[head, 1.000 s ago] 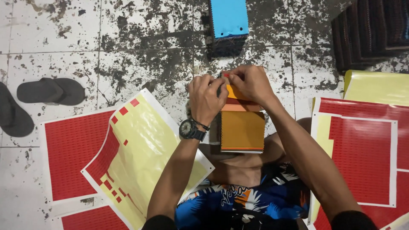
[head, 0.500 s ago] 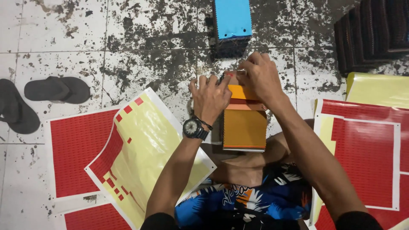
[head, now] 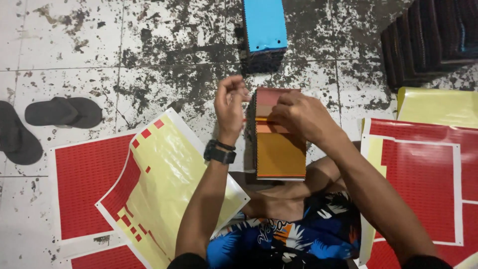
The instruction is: The person sits on the floor and peels small red stickers from a yellow backing sheet. They then place the stickers onto a stack of colorful notebooks, pressing them down to adhere. The process is repeated with multiple stickers and notebooks.
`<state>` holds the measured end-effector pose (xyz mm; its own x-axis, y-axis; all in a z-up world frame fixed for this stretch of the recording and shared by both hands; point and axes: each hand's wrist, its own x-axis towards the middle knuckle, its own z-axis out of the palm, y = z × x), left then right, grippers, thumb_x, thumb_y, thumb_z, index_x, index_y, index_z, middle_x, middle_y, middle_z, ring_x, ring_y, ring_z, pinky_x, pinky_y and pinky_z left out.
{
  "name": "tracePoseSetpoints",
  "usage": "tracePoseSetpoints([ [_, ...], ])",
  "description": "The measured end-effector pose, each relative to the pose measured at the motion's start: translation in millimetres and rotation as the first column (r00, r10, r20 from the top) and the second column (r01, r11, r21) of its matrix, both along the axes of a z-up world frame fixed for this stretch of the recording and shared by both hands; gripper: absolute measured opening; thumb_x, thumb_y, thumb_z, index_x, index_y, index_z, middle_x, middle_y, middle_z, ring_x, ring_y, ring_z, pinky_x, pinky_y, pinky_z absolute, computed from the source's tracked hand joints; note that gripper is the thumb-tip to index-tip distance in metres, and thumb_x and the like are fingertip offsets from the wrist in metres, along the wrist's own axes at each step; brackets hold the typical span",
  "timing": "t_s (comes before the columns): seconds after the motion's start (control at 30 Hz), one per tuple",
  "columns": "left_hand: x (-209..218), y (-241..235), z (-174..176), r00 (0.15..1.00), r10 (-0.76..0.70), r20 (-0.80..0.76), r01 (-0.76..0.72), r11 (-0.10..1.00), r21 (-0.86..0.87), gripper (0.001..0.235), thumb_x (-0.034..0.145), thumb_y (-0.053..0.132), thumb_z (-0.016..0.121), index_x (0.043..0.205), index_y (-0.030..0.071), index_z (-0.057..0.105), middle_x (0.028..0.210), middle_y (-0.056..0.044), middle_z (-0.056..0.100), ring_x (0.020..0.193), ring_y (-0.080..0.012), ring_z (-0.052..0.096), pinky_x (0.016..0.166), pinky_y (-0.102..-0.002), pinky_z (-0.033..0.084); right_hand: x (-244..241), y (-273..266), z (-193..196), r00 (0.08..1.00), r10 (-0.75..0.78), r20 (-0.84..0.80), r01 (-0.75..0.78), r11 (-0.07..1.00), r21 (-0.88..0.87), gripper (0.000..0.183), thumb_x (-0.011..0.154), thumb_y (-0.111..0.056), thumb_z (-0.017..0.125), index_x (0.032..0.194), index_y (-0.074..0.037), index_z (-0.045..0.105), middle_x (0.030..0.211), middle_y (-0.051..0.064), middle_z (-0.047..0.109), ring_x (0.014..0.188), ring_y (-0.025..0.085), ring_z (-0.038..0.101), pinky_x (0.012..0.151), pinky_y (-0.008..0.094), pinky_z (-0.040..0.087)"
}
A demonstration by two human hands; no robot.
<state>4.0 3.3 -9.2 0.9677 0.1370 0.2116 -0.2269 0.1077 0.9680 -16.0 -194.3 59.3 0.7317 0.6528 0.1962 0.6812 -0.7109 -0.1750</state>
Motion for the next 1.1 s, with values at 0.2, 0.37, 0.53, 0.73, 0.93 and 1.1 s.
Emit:
tracePoseSetpoints([
  [0.2,8.5,-22.2,19.5,0.985,-0.170,-0.004,0.170,0.983,0.071,0.047,0.104,0.036,0.042,0.133,0.001,0.053,0.113,-0.019,0.053,0.114,-0.0357,0.052,0.102,-0.050,0.043,16.1,4.7,5.1,0.799,0.215,-0.562,0.180,0.805,0.565,0.025,0.094,-0.014,0.073,0.114,0.001,0.075,0.085,0.020,0.073,0.074,0.026,0.067,0.066,0.043,0.053],
  [0.37,18.3,-33.4,3.0,0.989,-0.138,-0.045,0.143,0.975,0.168,0.046,0.107,0.041,0.034,0.133,0.011,0.057,0.119,-0.015,0.057,0.122,-0.0329,0.046,0.110,-0.052,0.030,10.4,1.8,-3.2,0.750,0.257,-0.610,0.243,0.750,0.615,0.015,0.093,-0.011,0.074,0.104,-0.001,0.078,0.079,0.014,0.074,0.075,0.017,0.063,0.065,0.034,0.049],
  [0.53,14.8,-31.6,4.2,0.994,-0.093,-0.063,0.103,0.979,0.177,0.044,0.107,0.044,0.037,0.130,0.012,0.058,0.117,-0.014,0.060,0.120,-0.0333,0.049,0.108,-0.052,0.033,12.1,0.9,-8.1,0.721,0.254,-0.645,0.286,0.738,0.611,0.015,0.093,-0.013,0.075,0.102,-0.001,0.078,0.080,0.012,0.074,0.078,0.016,0.063,0.068,0.033,0.048],
  [0.73,20.9,-19.4,-16.0,0.979,0.203,0.008,-0.196,0.933,0.301,0.015,0.103,0.018,0.052,0.113,0.011,0.062,0.093,-0.005,0.061,0.093,-0.0232,0.063,0.088,-0.040,0.052,21.8,-5.6,-17.4,0.774,0.185,-0.606,0.252,0.788,0.562,0.015,0.092,-0.007,0.074,0.099,0.006,0.076,0.073,0.018,0.072,0.061,0.024,0.066,0.053,0.034,0.050],
  [0.93,8.7,-6.0,-37.8,0.961,0.078,0.264,-0.216,0.807,0.549,0.009,0.096,0.011,0.059,0.096,0.014,0.068,0.080,-0.001,0.063,0.077,-0.0172,0.064,0.070,-0.028,0.056,39.3,-8.1,-27.1,0.836,-0.026,-0.548,0.306,0.851,0.427,0.014,0.096,-0.009,0.073,0.102,0.003,0.077,0.075,0.016,0.073,0.064,0.027,0.071,0.056,0.036,0.053],
  [1.1,-0.7,-9.1,-50.8,0.918,0.026,0.395,-0.348,0.528,0.775,0.013,0.090,0.026,0.062,0.090,0.019,0.074,0.083,0.002,0.057,0.082,-0.0225,0.061,0.069,-0.037,0.049,46.7,0.9,-26.7,0.837,-0.067,-0.544,0.302,0.884,0.356,0.015,0.098,-0.010,0.070,0.101,0.003,0.077,0.080,0.020,0.074,0.072,0.033,0.072,0.064,0.041,0.055],
])
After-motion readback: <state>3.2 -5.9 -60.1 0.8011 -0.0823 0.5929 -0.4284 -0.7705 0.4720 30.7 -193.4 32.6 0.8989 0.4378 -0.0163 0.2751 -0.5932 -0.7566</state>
